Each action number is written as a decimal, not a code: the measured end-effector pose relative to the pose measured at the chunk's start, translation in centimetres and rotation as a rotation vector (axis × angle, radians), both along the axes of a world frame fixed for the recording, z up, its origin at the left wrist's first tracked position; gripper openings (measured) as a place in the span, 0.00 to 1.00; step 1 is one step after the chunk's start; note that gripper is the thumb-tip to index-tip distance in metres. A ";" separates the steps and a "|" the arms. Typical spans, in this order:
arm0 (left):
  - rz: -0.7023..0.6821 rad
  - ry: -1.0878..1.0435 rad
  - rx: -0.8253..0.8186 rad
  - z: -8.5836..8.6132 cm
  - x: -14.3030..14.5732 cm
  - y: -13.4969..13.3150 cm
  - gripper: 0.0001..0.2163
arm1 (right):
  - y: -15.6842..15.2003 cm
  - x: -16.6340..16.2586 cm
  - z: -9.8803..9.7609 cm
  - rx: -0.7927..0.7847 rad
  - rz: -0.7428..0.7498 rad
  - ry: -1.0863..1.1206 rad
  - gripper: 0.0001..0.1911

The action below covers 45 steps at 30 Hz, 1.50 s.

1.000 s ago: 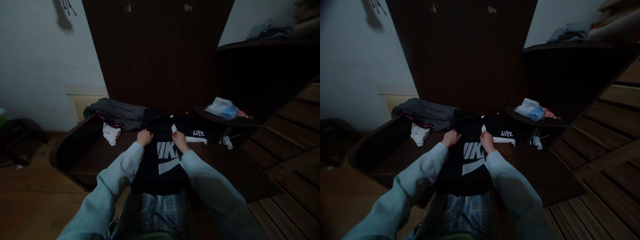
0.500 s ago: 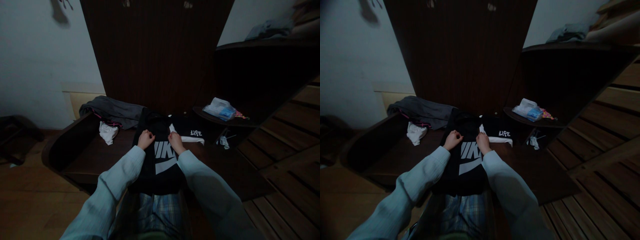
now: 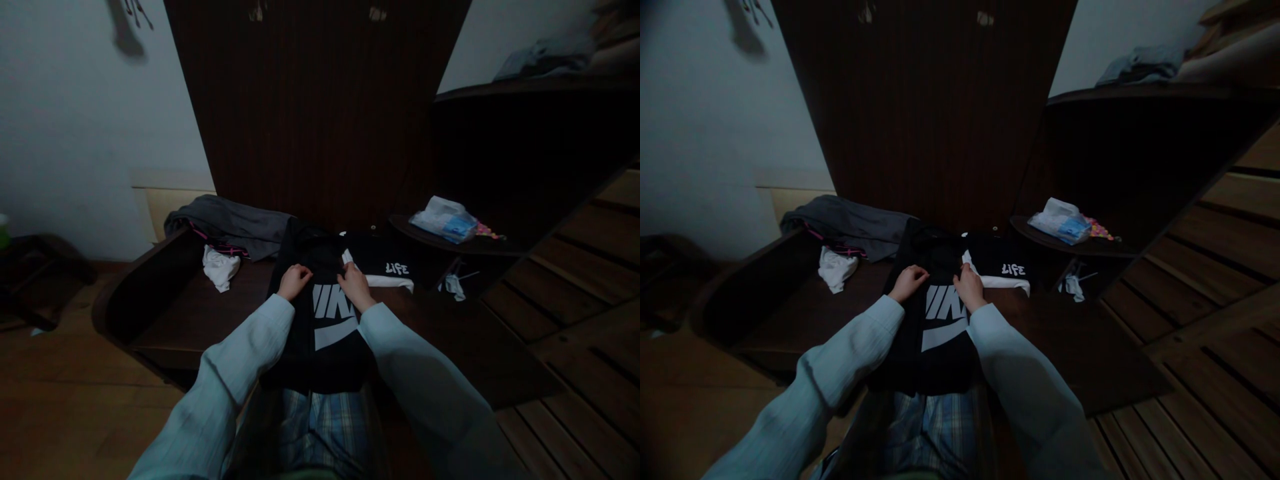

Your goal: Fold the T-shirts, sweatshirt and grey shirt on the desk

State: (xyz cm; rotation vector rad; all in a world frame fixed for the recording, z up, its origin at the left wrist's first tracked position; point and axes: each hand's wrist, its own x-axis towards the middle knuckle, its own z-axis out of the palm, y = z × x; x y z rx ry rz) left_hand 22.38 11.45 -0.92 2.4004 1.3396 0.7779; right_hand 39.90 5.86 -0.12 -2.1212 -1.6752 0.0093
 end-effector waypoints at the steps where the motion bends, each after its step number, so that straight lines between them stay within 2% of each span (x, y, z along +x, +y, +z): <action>1: -0.007 -0.005 -0.001 0.1 0.0 0.0 0.08 | 0.0 0.0 0.0 -0.007 -0.006 -0.002 0.14; 8: -0.043 -0.079 -0.077 0.2 -0.1 0.0 0.08 | -0.1 0.0 0.0 -0.024 -0.014 0.000 0.14; 16: -0.032 -0.107 -0.029 0.2 0.2 -0.3 0.06 | -1.5 -0.4 1.1 -0.013 -0.005 0.006 0.14; 20: 0.027 -0.095 -0.010 0.6 0.2 -0.6 0.09 | -5.3 0.4 1.1 0.025 0.014 0.154 0.13; 24: 0.031 -0.064 -0.088 0.9 0.2 -0.9 0.12 | -10.6 0.7 -0.2 0.054 0.118 0.315 0.15; 27: -0.002 -0.053 -0.101 0.9 0.2 -1.0 0.15 | -13.6 0.1 -1.3 0.062 0.160 0.331 0.15; 30: -0.018 -0.063 -0.112 0.7 0.2 -0.9 0.16 | -15.1 -0.7 -2.1 0.063 0.194 0.291 0.16; 35: -0.094 -0.121 -0.153 0.3 0.2 -0.5 0.16 | -15.9 -1.4 -2.3 0.094 0.256 0.204 0.18; 39: -0.160 -0.149 -0.147 0.0 0.2 -0.2 0.14 | -16.1 -1.7 -1.7 0.106 0.241 0.132 0.13; 45: -0.177 -0.182 -0.147 -0.1 0.1 -0.2 0.13 | -15.8 -1.8 -1.0 0.046 0.248 0.160 0.11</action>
